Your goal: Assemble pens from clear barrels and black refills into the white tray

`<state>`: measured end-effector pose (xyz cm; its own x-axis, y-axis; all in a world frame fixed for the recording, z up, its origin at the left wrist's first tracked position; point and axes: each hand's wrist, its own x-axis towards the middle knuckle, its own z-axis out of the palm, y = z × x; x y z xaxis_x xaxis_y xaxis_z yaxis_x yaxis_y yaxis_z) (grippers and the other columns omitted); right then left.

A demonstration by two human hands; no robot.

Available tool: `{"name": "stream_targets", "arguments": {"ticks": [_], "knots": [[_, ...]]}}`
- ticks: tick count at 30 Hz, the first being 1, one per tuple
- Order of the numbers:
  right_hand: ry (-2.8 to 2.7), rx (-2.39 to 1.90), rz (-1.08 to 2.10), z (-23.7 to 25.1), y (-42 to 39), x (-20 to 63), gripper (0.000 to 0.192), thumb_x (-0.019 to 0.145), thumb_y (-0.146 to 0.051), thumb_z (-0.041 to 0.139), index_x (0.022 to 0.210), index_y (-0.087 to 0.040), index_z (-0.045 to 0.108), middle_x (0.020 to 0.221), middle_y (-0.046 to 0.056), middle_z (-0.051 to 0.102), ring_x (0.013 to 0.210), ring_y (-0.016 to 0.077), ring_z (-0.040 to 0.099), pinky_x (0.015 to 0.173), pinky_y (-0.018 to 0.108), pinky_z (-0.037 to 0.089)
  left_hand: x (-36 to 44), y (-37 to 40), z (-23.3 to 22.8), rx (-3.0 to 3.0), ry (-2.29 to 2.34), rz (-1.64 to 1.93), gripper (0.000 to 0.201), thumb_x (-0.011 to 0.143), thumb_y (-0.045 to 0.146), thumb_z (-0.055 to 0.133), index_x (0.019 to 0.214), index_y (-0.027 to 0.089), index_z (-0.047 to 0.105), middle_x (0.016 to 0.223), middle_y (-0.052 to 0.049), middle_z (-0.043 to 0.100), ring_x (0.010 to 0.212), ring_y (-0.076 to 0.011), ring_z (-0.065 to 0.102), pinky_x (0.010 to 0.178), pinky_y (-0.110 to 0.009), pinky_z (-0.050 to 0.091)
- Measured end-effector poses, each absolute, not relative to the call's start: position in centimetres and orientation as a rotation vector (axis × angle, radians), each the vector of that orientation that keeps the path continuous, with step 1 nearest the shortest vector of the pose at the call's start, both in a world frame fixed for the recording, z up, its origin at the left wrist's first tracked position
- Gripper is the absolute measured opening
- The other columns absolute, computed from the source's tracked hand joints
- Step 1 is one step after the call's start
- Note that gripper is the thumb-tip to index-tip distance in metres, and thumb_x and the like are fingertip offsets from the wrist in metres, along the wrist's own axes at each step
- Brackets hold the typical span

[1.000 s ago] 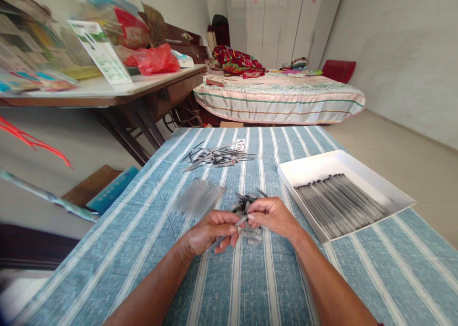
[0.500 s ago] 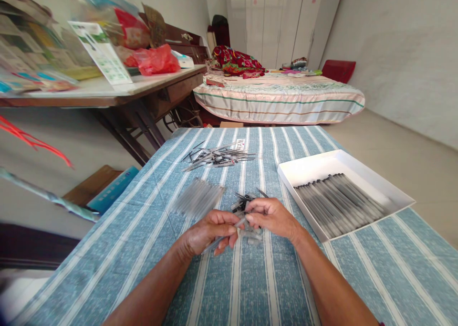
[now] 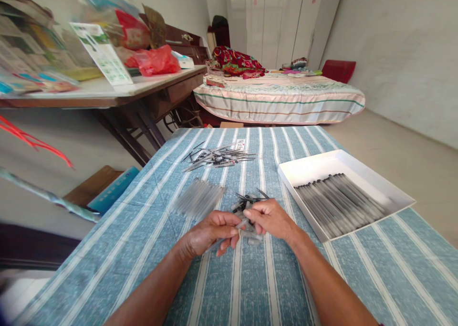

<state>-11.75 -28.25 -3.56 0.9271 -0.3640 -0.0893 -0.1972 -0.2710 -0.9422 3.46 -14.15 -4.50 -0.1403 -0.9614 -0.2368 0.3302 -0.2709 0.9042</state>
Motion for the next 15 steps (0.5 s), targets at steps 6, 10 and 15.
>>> {"name": "stream_targets", "arguments": {"ticks": [6, 10, 15], "knots": [[0.390, -1.824, -0.169, -3.37, -28.34, -11.82, 0.031, 0.076, -0.046, 0.057, 0.070, -0.016, 0.056, 0.049, -0.003, 0.056, 0.042, 0.0082, 0.050, 0.044, 0.019, 0.041, 3.33, -14.22, -4.37, 1.085, -0.871, -1.587, 0.022, 0.072, 0.026, 0.061, 0.087, 0.010, 0.063, 0.064, -0.003, 0.063, 0.039, -0.0051, 0.045, 0.036, -0.017, 0.038], [0.441, -1.876, -0.147, -3.40, -28.44, -11.81, 0.042, 0.082, -0.049, 0.046, 0.058, -0.015, 0.052, 0.043, -0.002, 0.052, 0.037, 0.0071, 0.045, 0.040, 0.018, 0.036, 3.20, -14.26, -4.27, 1.081, -0.868, -1.575, 0.020, 0.073, 0.025, 0.060, 0.085, 0.010, 0.063, 0.063, -0.003, 0.062, 0.039, -0.0053, 0.046, 0.036, -0.017, 0.039], [0.376, -1.804, -0.148, -3.26, -28.39, -11.80, 0.028, 0.076, -0.043, 0.057, 0.071, -0.016, 0.055, 0.048, -0.003, 0.055, 0.042, 0.0081, 0.049, 0.045, 0.019, 0.041, 3.25, -14.32, -4.51, 1.102, -0.879, -1.549, 0.021, 0.072, 0.026, 0.062, 0.086, 0.010, 0.063, 0.063, -0.003, 0.062, 0.040, -0.0057, 0.048, 0.036, -0.018, 0.039]]}}
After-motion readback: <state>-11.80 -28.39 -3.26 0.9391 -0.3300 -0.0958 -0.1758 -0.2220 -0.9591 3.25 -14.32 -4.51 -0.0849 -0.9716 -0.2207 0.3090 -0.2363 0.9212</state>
